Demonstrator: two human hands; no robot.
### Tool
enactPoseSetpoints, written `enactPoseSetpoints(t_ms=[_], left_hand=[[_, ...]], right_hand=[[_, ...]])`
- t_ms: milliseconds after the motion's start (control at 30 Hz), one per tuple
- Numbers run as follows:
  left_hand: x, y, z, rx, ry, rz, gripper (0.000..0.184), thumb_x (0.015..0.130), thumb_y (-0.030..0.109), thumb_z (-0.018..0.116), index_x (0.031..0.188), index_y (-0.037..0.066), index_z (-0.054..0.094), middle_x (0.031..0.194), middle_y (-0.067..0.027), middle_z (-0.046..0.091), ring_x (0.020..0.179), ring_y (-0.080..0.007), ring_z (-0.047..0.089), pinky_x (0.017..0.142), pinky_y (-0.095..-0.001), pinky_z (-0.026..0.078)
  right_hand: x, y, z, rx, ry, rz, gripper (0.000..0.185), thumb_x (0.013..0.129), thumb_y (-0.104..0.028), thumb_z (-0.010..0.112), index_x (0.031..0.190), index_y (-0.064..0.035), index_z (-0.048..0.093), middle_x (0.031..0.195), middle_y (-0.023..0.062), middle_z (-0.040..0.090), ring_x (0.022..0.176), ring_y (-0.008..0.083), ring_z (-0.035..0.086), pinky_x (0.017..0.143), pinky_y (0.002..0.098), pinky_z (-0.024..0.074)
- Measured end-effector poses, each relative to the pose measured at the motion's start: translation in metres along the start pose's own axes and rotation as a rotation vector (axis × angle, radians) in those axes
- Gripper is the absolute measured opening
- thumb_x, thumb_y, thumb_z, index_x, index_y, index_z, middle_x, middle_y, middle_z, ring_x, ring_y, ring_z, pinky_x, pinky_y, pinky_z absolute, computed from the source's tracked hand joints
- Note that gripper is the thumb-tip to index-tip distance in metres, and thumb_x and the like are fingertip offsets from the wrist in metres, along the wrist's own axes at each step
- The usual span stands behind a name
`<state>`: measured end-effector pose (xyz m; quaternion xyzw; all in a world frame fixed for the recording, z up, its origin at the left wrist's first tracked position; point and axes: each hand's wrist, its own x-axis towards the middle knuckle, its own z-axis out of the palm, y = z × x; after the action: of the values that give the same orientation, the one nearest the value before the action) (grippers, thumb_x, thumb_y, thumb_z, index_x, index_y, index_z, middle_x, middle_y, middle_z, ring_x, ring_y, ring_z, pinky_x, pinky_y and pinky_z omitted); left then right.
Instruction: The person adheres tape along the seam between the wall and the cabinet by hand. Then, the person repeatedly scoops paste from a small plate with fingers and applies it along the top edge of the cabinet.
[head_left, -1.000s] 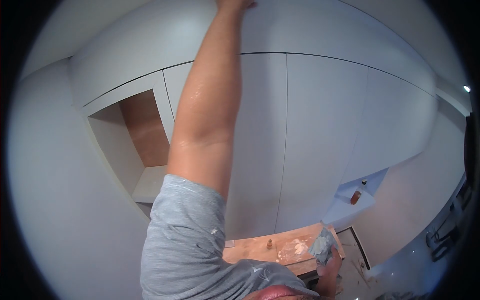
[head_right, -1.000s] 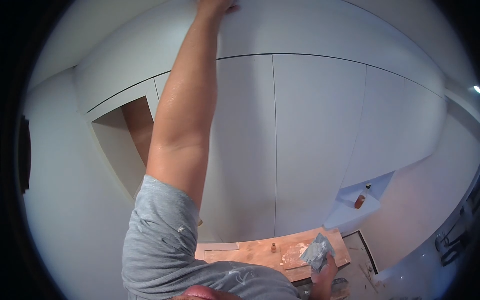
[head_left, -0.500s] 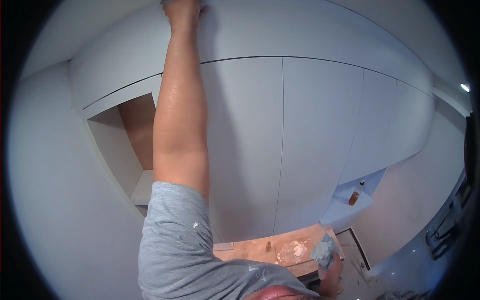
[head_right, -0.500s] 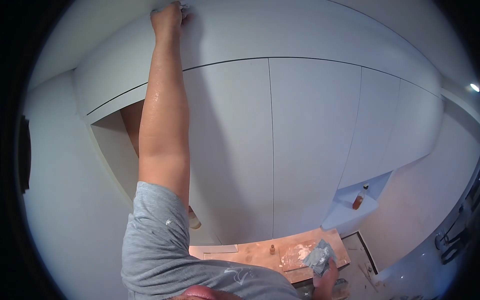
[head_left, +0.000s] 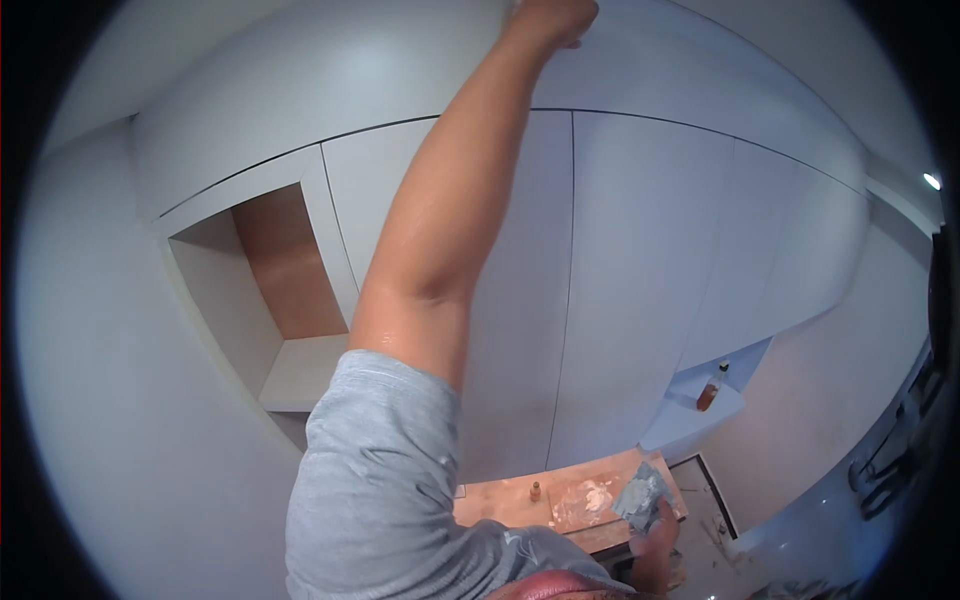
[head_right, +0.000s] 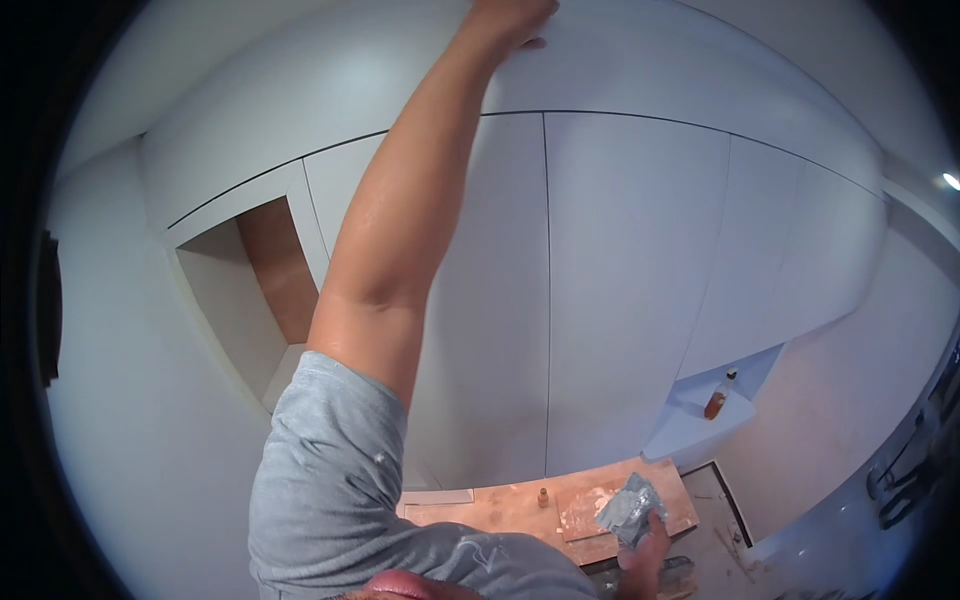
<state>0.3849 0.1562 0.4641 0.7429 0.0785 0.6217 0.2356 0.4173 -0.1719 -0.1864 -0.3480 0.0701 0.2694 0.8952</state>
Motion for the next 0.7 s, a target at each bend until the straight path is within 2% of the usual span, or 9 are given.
enactPoseSetpoints(t_ms=[33, 100, 133, 167, 233, 367, 467, 567, 700], left_hand=[[-0.013, 0.001, -0.019, 0.049, -0.016, 0.038, 0.060, 0.076, 0.019, 0.064, 0.130, -0.007, 0.055, 0.107, -0.0339, 0.064, 0.105, -0.0388, 0.064, 0.088, -0.0466, 0.054], [-0.002, -0.048, -0.052, 0.352, 0.259, 0.453, 0.053, 0.076, 0.018, 0.061, 0.124, -0.005, 0.060, 0.112, -0.0297, 0.065, 0.108, -0.0400, 0.063, 0.096, -0.0422, 0.050], [-0.046, -0.022, -0.073, 0.419, 0.407, 0.408, 0.048, 0.076, 0.019, 0.060, 0.117, -0.004, 0.064, 0.114, -0.0290, 0.065, 0.111, -0.0405, 0.061, 0.098, -0.0398, 0.049], [-0.004, -0.074, -0.104, 0.578, 0.404, 0.459, 0.054, 0.078, 0.028, 0.065, 0.128, 0.009, 0.062, 0.120, -0.0231, 0.063, 0.113, -0.0320, 0.060, 0.099, -0.0402, 0.047], [-0.006, -0.085, -0.153, 0.571, 0.451, 0.394, 0.042, 0.077, 0.037, 0.063, 0.113, 0.018, 0.073, 0.135, -0.0270, 0.053, 0.136, -0.0353, 0.042, 0.108, -0.0394, 0.039], [-0.015, -0.067, -0.193, 0.642, 0.383, 0.162, 0.042, 0.079, 0.037, 0.060, 0.114, 0.017, 0.073, 0.129, -0.0199, 0.061, 0.129, -0.0312, 0.050, 0.103, -0.0389, 0.043], [-0.024, -0.034, -0.182, 0.683, 0.230, 0.000, 0.040, 0.080, 0.037, 0.059, 0.111, 0.015, 0.074, 0.123, -0.0178, 0.065, 0.120, -0.0312, 0.058, 0.101, -0.0384, 0.044], [-0.011, -0.014, -0.166, 0.856, 0.151, 0.081, 0.057, 0.079, 0.037, 0.060, 0.130, 0.011, 0.062, 0.103, -0.0185, 0.070, 0.100, -0.0324, 0.067, 0.084, -0.0391, 0.054], [0.005, 0.002, -0.115, 0.779, 0.102, 0.131, 0.040, 0.078, 0.025, 0.056, 0.103, -0.003, 0.070, 0.112, -0.0309, 0.064, 0.109, -0.0433, 0.060, 0.101, -0.0436, 0.046]], right_hand=[[0.000, -0.001, -0.002, 0.011, 0.004, 0.019, 0.039, 0.095, -0.027, 0.055, 0.127, -0.0052, 0.055, 0.122, 0.0085, 0.064, 0.110, 0.0258, 0.063, 0.089, 0.0418, 0.0524], [0.001, -0.003, 0.000, 0.027, 0.019, 0.035, 0.039, 0.095, -0.027, 0.055, 0.127, -0.0048, 0.055, 0.121, 0.0091, 0.064, 0.108, 0.0262, 0.064, 0.088, 0.0425, 0.0528], [-0.001, -0.005, 0.002, 0.031, 0.031, 0.030, 0.040, 0.095, -0.028, 0.055, 0.128, -0.0044, 0.055, 0.120, 0.0097, 0.063, 0.108, 0.0270, 0.063, 0.088, 0.0436, 0.0525], [0.000, -0.005, 0.005, 0.036, 0.041, 0.023, 0.040, 0.096, -0.028, 0.055, 0.128, -0.0040, 0.054, 0.119, 0.0103, 0.063, 0.108, 0.0278, 0.063, 0.089, 0.0447, 0.0523], [0.003, -0.005, 0.004, 0.031, 0.070, 0.018, 0.040, 0.096, -0.027, 0.055, 0.128, -0.0033, 0.054, 0.119, 0.0106, 0.063, 0.108, 0.0280, 0.063, 0.088, 0.0454, 0.0527], [-0.004, -0.010, 0.016, -0.055, 0.075, 0.020, 0.037, 0.096, -0.026, 0.054, 0.126, -0.0048, 0.056, 0.119, 0.0087, 0.065, 0.107, 0.0241, 0.065, 0.085, 0.0399, 0.0544], [0.007, -0.005, 0.008, -0.001, -0.070, -0.011, 0.039, 0.096, -0.026, 0.055, 0.128, -0.0027, 0.054, 0.119, 0.0098, 0.063, 0.108, 0.0276, 0.063, 0.090, 0.0447, 0.0511], [0.002, -0.007, 0.007, 0.014, -0.099, 0.031, 0.039, 0.096, -0.026, 0.055, 0.127, -0.0027, 0.055, 0.119, 0.0097, 0.063, 0.109, 0.0270, 0.063, 0.092, 0.0433, 0.0503], [-0.011, -0.012, 0.014, 0.026, -0.101, 0.055, 0.038, 0.095, -0.025, 0.054, 0.127, -0.0055, 0.055, 0.122, 0.0086, 0.064, 0.111, 0.0254, 0.062, 0.095, 0.0416, 0.0495]])
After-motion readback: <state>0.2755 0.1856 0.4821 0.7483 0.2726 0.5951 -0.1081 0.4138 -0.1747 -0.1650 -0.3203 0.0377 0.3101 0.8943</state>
